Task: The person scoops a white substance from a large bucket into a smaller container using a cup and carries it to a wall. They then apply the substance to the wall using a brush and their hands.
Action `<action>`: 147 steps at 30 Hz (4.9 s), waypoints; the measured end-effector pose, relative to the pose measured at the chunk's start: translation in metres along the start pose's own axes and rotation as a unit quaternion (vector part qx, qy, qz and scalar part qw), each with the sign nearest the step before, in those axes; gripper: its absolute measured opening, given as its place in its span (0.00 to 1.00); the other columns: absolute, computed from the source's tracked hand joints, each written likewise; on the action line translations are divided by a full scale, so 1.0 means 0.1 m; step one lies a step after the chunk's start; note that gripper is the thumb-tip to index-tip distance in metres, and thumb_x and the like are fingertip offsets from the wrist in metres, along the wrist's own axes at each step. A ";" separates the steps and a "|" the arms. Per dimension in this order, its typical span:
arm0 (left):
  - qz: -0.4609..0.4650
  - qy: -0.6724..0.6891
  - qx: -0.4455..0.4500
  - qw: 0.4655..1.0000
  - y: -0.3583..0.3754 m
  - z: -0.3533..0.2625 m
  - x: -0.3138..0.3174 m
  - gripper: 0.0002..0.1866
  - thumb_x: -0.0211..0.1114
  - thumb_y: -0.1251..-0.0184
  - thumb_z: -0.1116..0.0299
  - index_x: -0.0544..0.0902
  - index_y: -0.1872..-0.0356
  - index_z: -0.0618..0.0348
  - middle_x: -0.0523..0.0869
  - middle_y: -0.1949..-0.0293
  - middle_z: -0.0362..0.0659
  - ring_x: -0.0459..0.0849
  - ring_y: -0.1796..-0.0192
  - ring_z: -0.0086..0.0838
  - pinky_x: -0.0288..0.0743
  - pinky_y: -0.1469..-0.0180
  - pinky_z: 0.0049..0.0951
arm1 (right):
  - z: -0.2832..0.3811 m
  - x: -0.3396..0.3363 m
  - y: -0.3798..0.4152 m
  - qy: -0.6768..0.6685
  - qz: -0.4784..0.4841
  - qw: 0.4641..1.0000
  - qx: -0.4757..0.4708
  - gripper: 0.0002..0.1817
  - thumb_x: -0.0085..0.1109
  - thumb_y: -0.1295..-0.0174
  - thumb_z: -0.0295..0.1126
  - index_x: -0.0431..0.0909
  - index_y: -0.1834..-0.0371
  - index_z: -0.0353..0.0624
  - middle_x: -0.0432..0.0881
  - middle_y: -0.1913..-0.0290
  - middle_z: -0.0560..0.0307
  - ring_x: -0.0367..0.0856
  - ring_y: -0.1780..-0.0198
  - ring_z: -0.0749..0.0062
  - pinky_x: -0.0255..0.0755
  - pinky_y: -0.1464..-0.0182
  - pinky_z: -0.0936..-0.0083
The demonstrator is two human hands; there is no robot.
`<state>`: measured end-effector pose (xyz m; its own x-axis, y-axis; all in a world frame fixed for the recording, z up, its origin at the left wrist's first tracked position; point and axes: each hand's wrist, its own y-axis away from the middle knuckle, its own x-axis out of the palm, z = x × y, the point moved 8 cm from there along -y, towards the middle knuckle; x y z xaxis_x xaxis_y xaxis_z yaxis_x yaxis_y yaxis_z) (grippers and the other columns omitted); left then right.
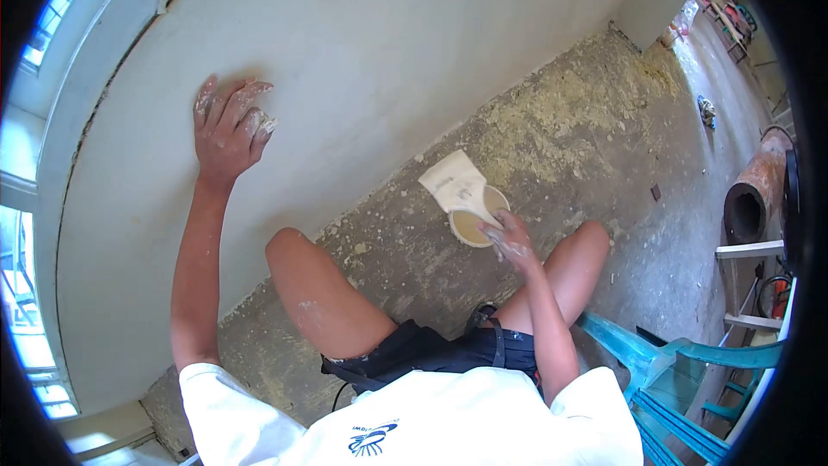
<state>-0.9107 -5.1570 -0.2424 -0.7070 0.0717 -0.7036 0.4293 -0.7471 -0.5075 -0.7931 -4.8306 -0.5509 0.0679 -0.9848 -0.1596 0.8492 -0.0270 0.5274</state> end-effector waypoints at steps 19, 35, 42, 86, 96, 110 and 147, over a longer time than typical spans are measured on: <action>-0.018 -0.262 -0.255 0.931 0.05 0.33 -0.17 0.22 0.45 0.35 0.55 0.69 0.40 0.38 0.62 0.35 0.39 0.56 0.32 0.37 0.34 0.32 0.44 | 2.77 -0.29 0.61 -0.167 -0.026 0.943 -0.287 0.16 0.51 0.39 0.36 0.67 0.55 0.35 0.72 0.76 0.63 0.62 0.87 0.89 0.54 0.89 0.89; -0.018 -0.260 -0.267 0.928 0.06 0.33 -0.14 0.22 0.46 0.37 0.55 0.69 0.40 0.37 0.63 0.35 0.39 0.57 0.33 0.40 0.35 0.33 0.46 | 3.35 0.24 0.16 -0.029 -0.263 0.822 -0.505 0.17 0.54 0.40 0.42 0.73 0.67 0.35 0.75 0.80 0.54 0.70 0.80 0.74 0.64 0.74 0.76; -0.027 -0.245 -0.263 0.933 0.09 0.34 -0.10 0.22 0.45 0.37 0.56 0.70 0.41 0.38 0.62 0.35 0.40 0.55 0.32 0.40 0.34 0.32 0.47 | 2.08 0.37 -0.21 -0.028 -0.274 0.847 -0.455 0.13 0.56 0.41 0.36 0.75 0.64 0.35 0.71 0.82 0.59 0.65 0.80 0.79 0.61 0.76 0.79; -0.029 -0.262 -0.259 0.929 0.06 0.32 -0.12 0.22 0.47 0.39 0.58 0.71 0.42 0.40 0.65 0.36 0.41 0.57 0.33 0.41 0.35 0.32 0.47 | 3.14 -0.08 0.08 -0.011 -0.284 0.837 -0.468 0.20 0.58 0.43 0.43 0.78 0.66 0.32 0.70 0.84 0.63 0.63 0.79 0.84 0.57 0.78 0.84; -0.025 -0.255 -0.264 0.930 0.07 0.32 -0.12 0.23 0.47 0.39 0.58 0.70 0.41 0.38 0.64 0.36 0.40 0.57 0.33 0.40 0.36 0.32 0.47 | 3.35 0.19 0.29 -0.015 -0.288 0.829 -0.479 0.18 0.60 0.44 0.40 0.78 0.66 0.32 0.74 0.82 0.58 0.67 0.79 0.81 0.62 0.76 0.80; -0.014 -0.268 -0.266 0.926 0.07 0.32 -0.10 0.22 0.47 0.40 0.57 0.72 0.43 0.38 0.65 0.36 0.39 0.58 0.33 0.39 0.34 0.32 0.46 | 3.43 0.37 0.34 -0.057 -0.258 0.825 -0.499 0.16 0.60 0.44 0.38 0.78 0.66 0.32 0.74 0.82 0.56 0.68 0.80 0.79 0.63 0.76 0.81; -0.039 -0.275 -0.256 0.926 0.05 0.30 -0.14 0.22 0.47 0.39 0.59 0.72 0.42 0.41 0.64 0.36 0.42 0.60 0.34 0.41 0.37 0.33 0.46 | 2.46 -0.60 -0.62 -0.066 -0.306 0.833 -0.457 0.16 0.59 0.43 0.38 0.75 0.71 0.33 0.62 0.83 0.63 0.58 0.77 0.81 0.56 0.75 0.81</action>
<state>-0.9161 -5.1816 -0.2202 -0.8656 -0.3406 -0.3669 0.4761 -0.3334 -0.8137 -0.9792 -4.8123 -0.3687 -0.5305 -0.8467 -0.0407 0.7521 -0.4480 -0.4833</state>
